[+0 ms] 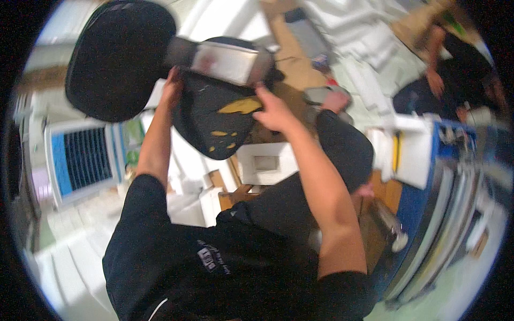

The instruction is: The person sits on the floor and assembles a machine using a wooden piece and a cordless drill. They position the wood, drill screws into the machine, and adjust components while another person works nearby.

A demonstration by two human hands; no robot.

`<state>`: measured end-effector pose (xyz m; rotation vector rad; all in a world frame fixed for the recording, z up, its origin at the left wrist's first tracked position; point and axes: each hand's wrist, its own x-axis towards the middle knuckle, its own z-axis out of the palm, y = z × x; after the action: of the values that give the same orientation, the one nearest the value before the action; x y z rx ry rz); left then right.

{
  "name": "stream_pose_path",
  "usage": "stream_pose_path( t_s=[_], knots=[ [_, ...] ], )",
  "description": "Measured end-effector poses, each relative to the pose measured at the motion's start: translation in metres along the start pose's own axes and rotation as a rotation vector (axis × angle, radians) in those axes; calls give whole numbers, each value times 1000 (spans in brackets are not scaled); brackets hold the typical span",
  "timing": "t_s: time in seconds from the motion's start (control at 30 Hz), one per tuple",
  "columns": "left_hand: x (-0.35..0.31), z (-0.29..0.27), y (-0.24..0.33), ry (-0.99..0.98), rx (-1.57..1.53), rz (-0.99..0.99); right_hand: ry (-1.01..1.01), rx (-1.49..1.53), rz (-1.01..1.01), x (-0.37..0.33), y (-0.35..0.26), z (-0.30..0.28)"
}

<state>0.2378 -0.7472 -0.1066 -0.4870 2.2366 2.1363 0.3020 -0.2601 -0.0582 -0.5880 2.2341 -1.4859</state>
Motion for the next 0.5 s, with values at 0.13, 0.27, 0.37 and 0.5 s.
stream_pose_path(
  t_s=[0.13, 0.27, 0.37, 0.5],
  knots=[
    [-54, -16, -13, -99, -227, -94, 20, -113, 43, -33, -20, -26],
    [-160, 54, 13, 326, -32, 135, 508, -21, -51, -126, -85, -63],
    [-254, 161, 33, -3, 249, 293, 664, 23, -50, -266, -125, -83],
    [-320, 305, 75, -525, 503, 526, 1039, -24, 320, -446, -156, -68]
  ],
)
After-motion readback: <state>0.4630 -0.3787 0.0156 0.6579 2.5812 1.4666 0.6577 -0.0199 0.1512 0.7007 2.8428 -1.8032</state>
